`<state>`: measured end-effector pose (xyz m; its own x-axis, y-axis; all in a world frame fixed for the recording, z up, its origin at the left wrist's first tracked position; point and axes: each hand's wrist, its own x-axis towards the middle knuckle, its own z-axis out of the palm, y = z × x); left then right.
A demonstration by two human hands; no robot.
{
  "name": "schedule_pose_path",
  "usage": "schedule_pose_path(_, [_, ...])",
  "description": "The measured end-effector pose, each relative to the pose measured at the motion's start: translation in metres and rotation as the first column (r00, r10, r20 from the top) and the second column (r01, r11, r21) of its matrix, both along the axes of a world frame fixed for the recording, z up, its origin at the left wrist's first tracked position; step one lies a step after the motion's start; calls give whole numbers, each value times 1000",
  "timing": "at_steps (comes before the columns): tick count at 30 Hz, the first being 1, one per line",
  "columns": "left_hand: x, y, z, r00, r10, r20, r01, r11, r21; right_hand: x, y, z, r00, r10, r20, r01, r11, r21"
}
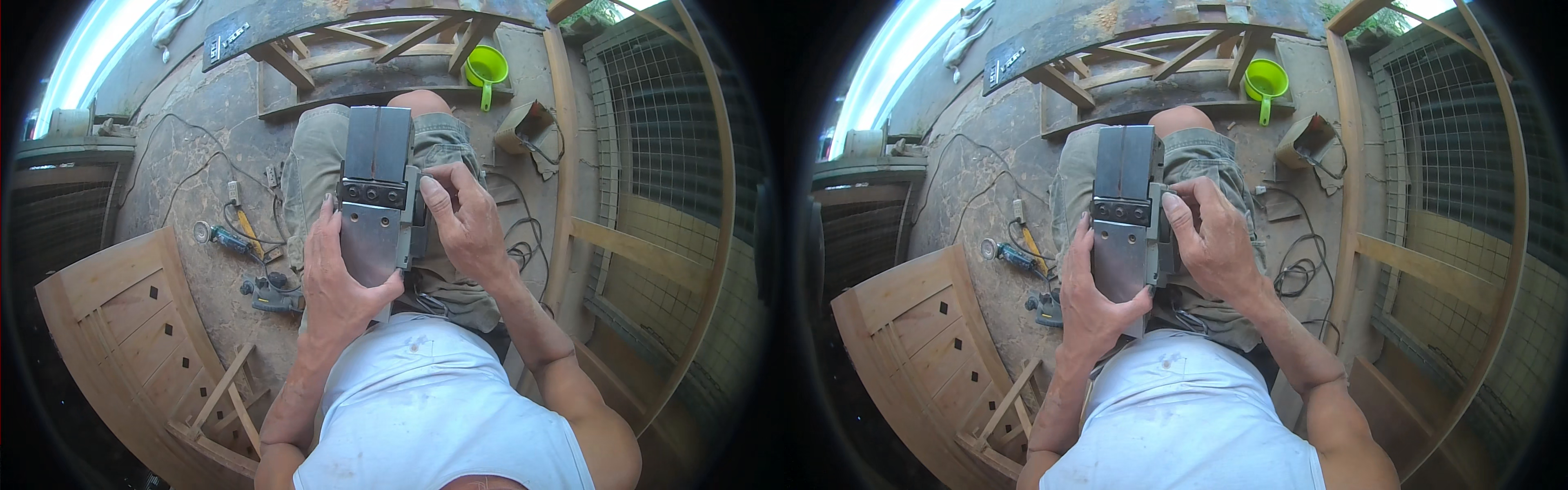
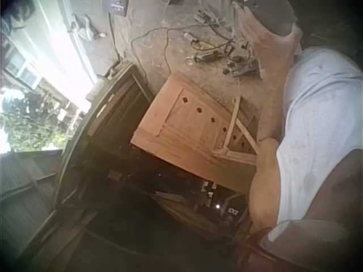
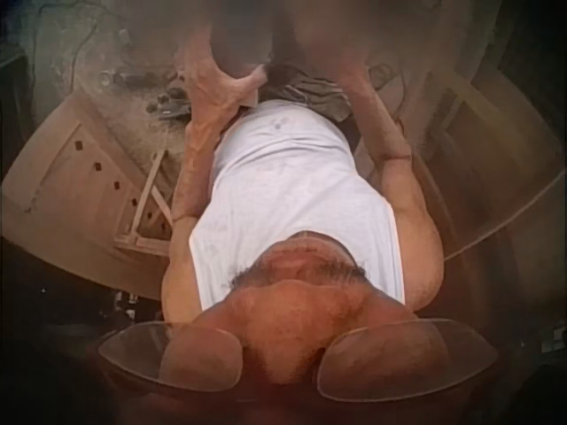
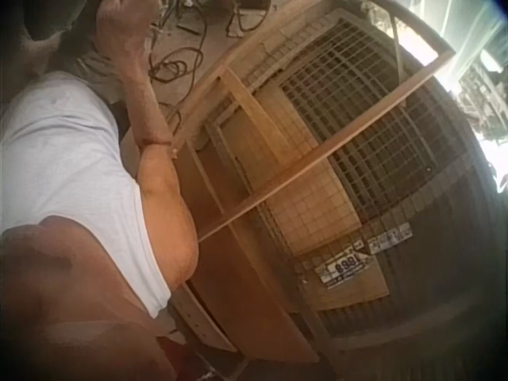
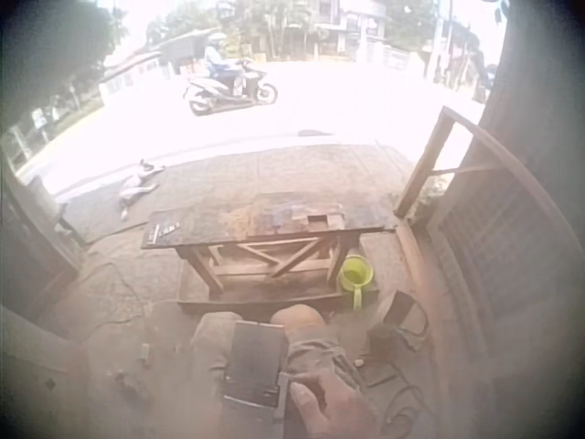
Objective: Adjusting the base plate and blades of an electric power planer using a screwdriver.
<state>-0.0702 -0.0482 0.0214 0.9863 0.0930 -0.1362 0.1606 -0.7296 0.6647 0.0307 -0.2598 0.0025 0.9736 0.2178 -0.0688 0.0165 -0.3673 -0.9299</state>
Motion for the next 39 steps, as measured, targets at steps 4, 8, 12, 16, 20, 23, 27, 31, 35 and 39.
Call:
schedule_pose_path(4, [31, 47, 14, 984, -178, 21, 179, 980, -90, -25, -5, 30, 997, -59, -53, 60, 998, 24])
schedule_pose_path(8, [87, 89, 25, 857, -515, -5, 498, 833, -241, -45, -14, 49, 996, -69, -61, 74, 994, 75])
schedule_pose_path(12, [130, 96, 2, 690, -709, -147, 652, 697, -300, -54, -17, 30, 987, -57, -150, 64, 997, 41])
schedule_pose_path(16, [146, 102, -14, 634, -741, -220, 642, 663, -384, -61, -30, 17, 974, 2, 225, 42, 980, -193])
schedule_pose_path(20, [130, 99, -1, 649, -707, -281, 634, 707, -314, -42, -34, 29, 856, 107, 505, 25, 969, -248])
schedule_pose_path(23, [121, 95, 10, 709, -648, -278, 553, 755, -352, -31, -38, 34, 814, 377, 442, -162, 878, -451])
schedule_pose_path(27, [110, 92, 12, 814, -520, -260, 428, 838, -339, -18, -41, 35, 789, 472, 394, -237, 824, -514])
schedule_pose_path(31, [102, 84, 10, 830, -519, -202, 448, 838, -313, -15, -38, 33, 751, 509, 420, -273, 819, -506])
schedule_pose_path(35, [97, 82, 8, 858, -478, -188, 415, 861, -295, -16, -36, 32, 745, 523, 414, -286, 812, -509])
schedule_pose_path(39, [97, 76, 9, 864, -483, -143, 431, 856, -287, -16, -34, 34, 778, 488, 396, -290, 838, -463])
